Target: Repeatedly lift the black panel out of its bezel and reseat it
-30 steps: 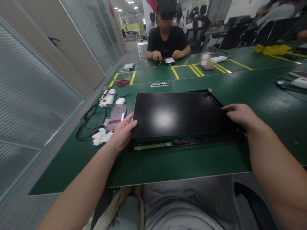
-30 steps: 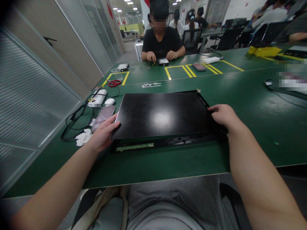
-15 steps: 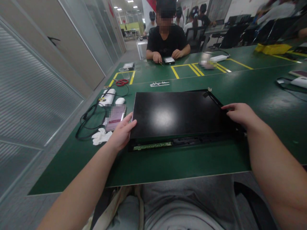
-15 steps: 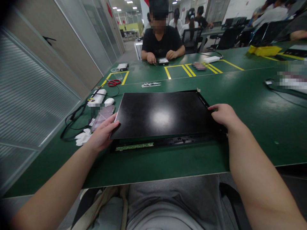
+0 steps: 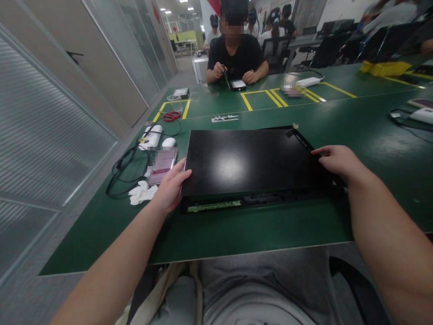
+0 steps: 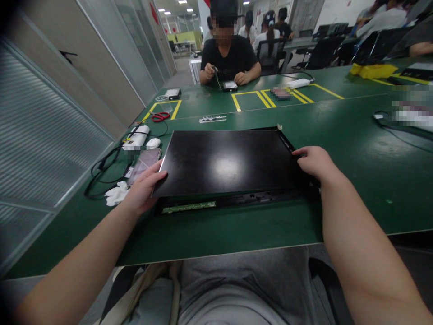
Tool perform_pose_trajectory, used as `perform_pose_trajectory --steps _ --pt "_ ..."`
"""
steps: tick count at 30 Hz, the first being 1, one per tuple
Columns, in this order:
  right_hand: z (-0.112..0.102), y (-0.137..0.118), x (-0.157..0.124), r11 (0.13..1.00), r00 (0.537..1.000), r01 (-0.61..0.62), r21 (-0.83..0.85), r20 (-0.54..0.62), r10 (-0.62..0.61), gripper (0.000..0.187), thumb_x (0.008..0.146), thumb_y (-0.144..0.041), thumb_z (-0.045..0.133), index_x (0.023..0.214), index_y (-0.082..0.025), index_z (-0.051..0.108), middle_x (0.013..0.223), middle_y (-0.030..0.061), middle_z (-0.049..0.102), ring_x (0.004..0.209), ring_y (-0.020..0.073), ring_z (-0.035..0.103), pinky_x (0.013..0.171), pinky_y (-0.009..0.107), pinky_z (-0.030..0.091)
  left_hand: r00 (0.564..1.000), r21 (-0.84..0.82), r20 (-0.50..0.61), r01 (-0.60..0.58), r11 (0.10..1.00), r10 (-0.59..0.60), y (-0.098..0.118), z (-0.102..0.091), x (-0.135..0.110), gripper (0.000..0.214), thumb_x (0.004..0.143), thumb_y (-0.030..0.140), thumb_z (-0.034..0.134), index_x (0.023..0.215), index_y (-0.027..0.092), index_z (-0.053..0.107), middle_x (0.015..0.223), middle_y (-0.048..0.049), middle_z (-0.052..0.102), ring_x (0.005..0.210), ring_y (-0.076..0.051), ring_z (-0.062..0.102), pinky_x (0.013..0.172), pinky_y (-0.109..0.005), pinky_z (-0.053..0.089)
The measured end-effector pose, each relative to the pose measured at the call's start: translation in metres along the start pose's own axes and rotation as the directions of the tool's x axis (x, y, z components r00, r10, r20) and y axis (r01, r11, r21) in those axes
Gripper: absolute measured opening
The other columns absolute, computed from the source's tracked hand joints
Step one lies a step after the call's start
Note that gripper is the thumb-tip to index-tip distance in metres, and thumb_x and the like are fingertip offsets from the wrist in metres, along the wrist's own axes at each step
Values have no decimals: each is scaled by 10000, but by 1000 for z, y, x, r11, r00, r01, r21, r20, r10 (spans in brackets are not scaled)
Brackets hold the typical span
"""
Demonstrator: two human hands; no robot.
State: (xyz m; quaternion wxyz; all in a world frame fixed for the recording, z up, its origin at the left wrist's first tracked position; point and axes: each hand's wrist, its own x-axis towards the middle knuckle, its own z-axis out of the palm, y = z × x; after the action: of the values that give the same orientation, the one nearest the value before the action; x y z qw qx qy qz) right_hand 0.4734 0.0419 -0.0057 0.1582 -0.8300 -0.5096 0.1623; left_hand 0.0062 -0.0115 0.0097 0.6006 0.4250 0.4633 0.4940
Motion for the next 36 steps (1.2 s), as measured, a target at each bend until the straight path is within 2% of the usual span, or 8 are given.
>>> perform_pose_trajectory --steps 3,7,10,16,22,28,36 --pt "0 1 1 1000 1000 -1 -3 4 1 509 757 -43 589 1197 -161 816 851 70 740 708 172 627 702 273 492 1000 8 -7 4 1000 -4 0 -1 0 756 747 203 800 1479 150 624 1223 -124 804 1116 -323 762 728 -291 646" --pt "1 3 3 1000 1000 17 -23 -7 -17 505 738 -47 605 1184 -159 814 774 52 707 668 164 613 677 269 486 1000 2 20 15 1000 -15 0 1 -1 781 746 204 823 1495 148 610 1205 -136 805 1141 -337 753 871 -371 660" --pt "2 4 4 999 999 37 -25 -27 -37 493 729 -54 607 1160 -167 819 753 48 696 661 164 612 659 264 487 1000 -2 25 13 1000 -13 0 1 -2 785 754 204 826 1503 142 601 1206 -143 804 1150 -339 752 906 -392 659" --pt "1 0 -1 1000 1000 2 -5 -23 -2 500 752 -45 599 1181 -174 822 846 73 739 714 175 633 700 270 500 1000 -5 3 10 1000 -10 -3 1 0 693 806 194 780 1481 165 630 1239 -125 803 1125 -323 767 860 -374 672" --pt "0 -1 -2 999 1000 -16 33 -18 17 511 764 -22 586 1190 -177 822 898 80 750 773 180 651 719 267 498 1000 -13 -3 13 1000 -13 -4 -1 0 735 784 192 809 1490 145 612 1218 -148 802 1149 -344 757 903 -402 666" --pt "-1 -1 -3 998 999 -35 51 -3 35 533 769 -23 590 1227 -176 816 915 78 761 760 176 642 720 268 491 999 -1 -28 18 1000 -18 -5 -3 1 731 800 176 787 1505 151 596 1209 -137 806 1103 -321 772 848 -363 669" --pt "0 -3 -4 1000 1000 -24 17 -16 24 548 761 -29 571 1228 -179 816 794 50 718 663 161 596 671 267 481 1000 16 -24 2 1000 -2 -6 -3 2 755 781 217 817 1500 152 598 1229 -130 804 1101 -323 772 863 -388 670"
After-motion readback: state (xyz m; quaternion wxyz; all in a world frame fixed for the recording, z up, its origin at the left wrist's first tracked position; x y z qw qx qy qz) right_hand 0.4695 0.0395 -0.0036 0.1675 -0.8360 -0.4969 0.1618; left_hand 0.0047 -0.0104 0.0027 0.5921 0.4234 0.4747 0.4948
